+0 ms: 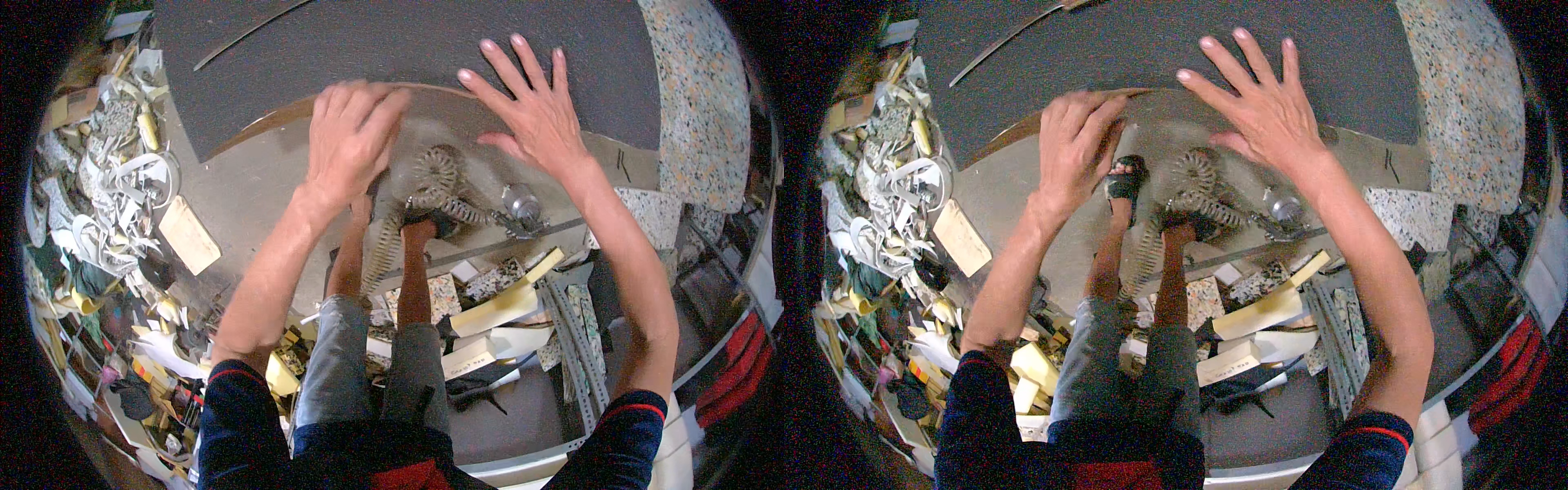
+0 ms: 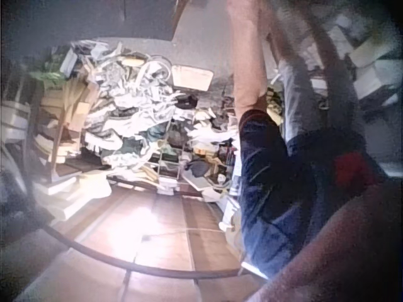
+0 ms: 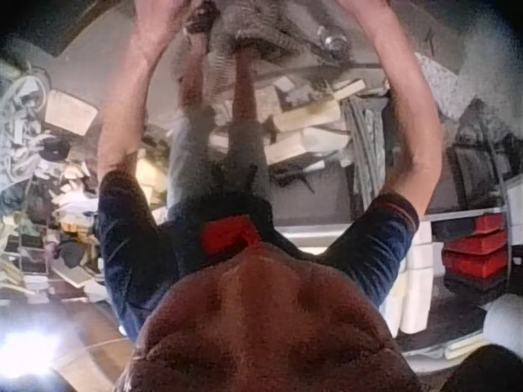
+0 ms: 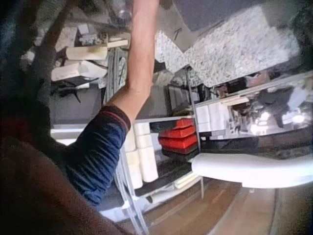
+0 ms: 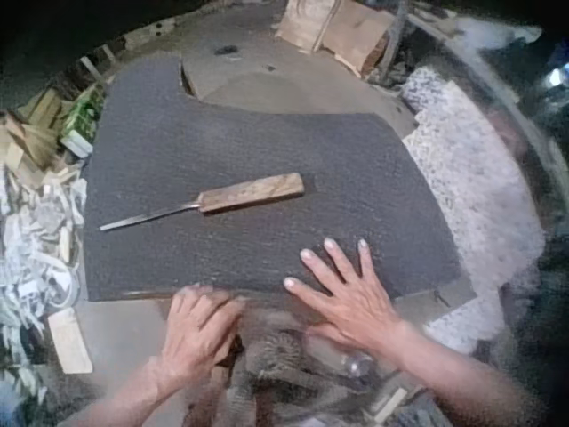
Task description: The person cuts a dark sheet of material with a knife, then uses a pneumatic spray gun to apply an adhesive or finish to a curved wooden piece. They press the material onto the wood and smooth it with their hands.
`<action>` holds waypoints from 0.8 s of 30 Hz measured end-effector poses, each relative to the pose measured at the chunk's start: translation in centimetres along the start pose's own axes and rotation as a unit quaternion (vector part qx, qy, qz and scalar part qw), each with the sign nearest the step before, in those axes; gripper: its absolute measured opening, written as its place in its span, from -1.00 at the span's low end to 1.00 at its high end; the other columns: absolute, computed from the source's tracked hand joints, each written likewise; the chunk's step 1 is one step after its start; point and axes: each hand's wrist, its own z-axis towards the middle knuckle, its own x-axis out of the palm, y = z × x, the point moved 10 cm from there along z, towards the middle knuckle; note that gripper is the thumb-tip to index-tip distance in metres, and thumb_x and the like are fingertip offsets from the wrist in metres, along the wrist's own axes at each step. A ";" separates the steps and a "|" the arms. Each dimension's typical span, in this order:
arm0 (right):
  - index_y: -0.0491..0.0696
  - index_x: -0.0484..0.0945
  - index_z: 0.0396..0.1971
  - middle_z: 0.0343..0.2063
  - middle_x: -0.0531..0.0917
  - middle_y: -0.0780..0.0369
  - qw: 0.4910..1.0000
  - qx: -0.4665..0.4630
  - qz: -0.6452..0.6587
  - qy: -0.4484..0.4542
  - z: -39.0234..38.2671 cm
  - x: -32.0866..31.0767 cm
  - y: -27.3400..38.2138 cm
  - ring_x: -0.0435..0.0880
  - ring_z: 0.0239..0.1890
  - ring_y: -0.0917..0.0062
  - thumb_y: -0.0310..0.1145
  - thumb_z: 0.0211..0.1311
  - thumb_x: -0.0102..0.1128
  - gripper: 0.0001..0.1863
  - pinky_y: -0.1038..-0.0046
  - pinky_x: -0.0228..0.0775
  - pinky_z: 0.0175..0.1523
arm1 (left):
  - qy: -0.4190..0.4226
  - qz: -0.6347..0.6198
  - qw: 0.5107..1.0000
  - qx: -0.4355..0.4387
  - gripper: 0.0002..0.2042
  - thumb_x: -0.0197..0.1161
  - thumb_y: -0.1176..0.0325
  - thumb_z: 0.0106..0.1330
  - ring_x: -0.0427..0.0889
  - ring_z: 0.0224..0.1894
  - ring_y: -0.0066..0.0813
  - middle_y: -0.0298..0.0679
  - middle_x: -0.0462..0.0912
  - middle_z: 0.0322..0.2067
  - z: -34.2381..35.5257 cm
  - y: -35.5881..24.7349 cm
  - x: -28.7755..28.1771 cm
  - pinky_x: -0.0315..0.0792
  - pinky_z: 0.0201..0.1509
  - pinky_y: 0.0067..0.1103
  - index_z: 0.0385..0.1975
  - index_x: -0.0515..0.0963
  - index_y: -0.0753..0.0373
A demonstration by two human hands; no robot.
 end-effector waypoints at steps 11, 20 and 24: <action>0.05 0.09 0.48 0.48 0.11 0.17 0.990 0.030 0.114 -0.081 5.6 -0.7 4.2 0.02 0.51 0.10 0.05 -0.20 0.57 0.20 -0.26 -0.11 0.44 | 0.062 -0.084 0.984 -0.145 -0.77 0.38 0.52 0.09 0.59 -0.15 -0.15 -0.18 0.66 -0.24 -11.7 1.5 -1.6 0.45 -0.08 -0.30 -0.23 0.62 0.25; 0.03 0.16 0.44 0.46 0.14 0.11 0.995 0.011 0.100 -0.016 5.0 -0.6 7.8 0.04 0.50 0.10 -0.01 -0.16 0.57 0.12 -0.22 -0.13 0.46 | -0.048 0.060 0.971 -0.226 -0.75 0.46 0.44 0.08 0.56 -0.13 -0.10 -0.18 0.63 -0.21 -11.2 7.7 -7.0 0.44 -0.04 -0.31 -0.24 0.60 0.23; -0.01 0.52 0.16 0.22 0.47 0.12 0.966 0.002 0.185 -0.178 6.1 -3.6 9.1 0.34 0.31 0.13 -0.05 -0.15 0.55 -0.21 -0.16 0.10 0.37 | 0.003 0.097 0.983 -0.155 -0.74 0.46 0.38 0.10 0.56 -0.14 -0.12 -0.16 0.62 -0.20 -7.9 12.0 -9.8 0.45 -0.05 -0.32 -0.23 0.60 0.24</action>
